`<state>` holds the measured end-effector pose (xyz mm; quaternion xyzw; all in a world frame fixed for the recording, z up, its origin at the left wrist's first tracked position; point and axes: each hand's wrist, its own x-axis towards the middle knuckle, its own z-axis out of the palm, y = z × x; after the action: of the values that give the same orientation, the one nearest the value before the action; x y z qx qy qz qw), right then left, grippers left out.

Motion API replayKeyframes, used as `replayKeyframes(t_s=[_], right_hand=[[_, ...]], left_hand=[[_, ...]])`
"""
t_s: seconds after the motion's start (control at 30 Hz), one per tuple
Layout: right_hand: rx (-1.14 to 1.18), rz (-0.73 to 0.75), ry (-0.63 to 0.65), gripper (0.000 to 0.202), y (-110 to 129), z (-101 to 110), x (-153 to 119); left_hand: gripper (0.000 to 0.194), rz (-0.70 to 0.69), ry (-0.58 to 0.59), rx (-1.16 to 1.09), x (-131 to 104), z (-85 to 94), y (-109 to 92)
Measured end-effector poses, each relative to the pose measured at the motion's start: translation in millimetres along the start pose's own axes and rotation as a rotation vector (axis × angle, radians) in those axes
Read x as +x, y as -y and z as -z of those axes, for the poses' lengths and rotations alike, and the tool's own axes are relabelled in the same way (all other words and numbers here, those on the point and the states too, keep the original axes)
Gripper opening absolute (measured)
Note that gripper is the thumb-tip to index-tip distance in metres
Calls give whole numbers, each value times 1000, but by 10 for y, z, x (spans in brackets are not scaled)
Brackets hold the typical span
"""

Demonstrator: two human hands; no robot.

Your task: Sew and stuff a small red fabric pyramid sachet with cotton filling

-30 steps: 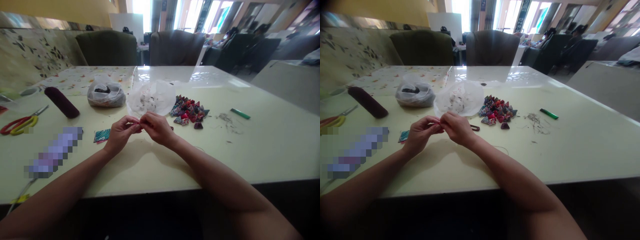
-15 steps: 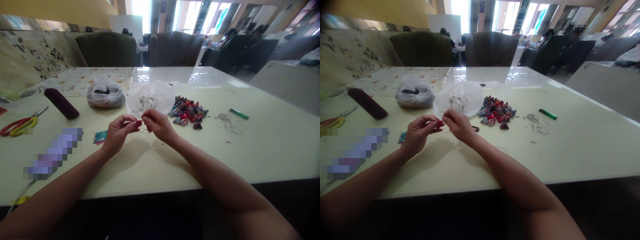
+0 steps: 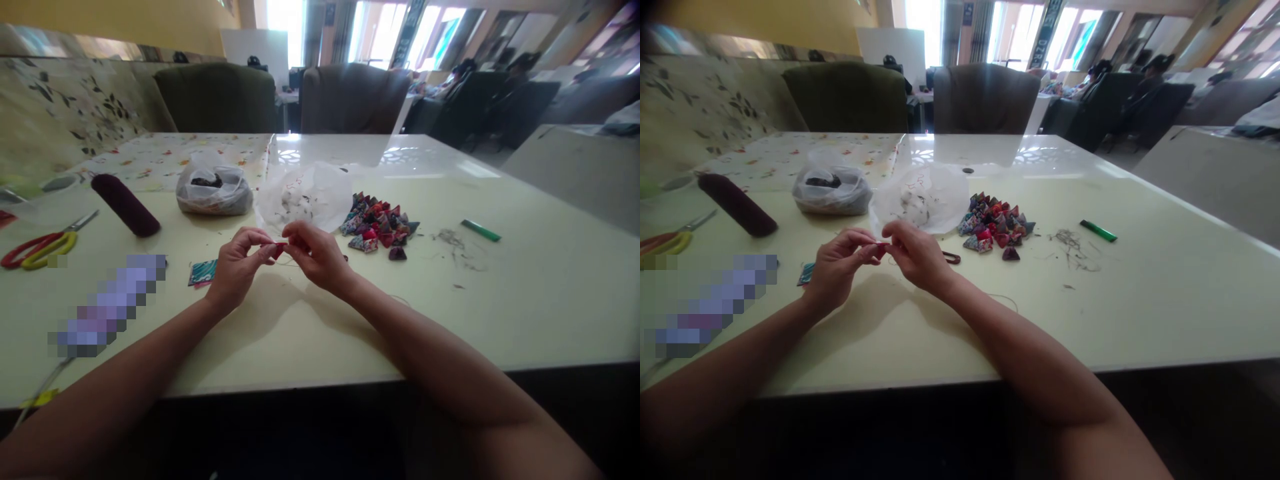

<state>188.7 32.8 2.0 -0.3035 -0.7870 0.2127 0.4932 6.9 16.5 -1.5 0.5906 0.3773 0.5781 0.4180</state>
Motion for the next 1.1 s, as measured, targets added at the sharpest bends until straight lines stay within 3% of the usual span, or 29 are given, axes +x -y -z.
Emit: replayKeyframes(t_s=[0.13,0.5,0.77,1.1], right_hand=[[-73,95,-7,9,9,20,-3],[-162,75,64,14,17,21,-8],[-192,76,87,12,19,17,3],[-237,48,221,16,31,96,27]], left_hand=[[18,-28,-5,38,-11,11,33],[20,-20,-5,88,-28,20,43],[16,-121,23,224,-33,40,28],[14,-339,18,447,-7,33,-73]])
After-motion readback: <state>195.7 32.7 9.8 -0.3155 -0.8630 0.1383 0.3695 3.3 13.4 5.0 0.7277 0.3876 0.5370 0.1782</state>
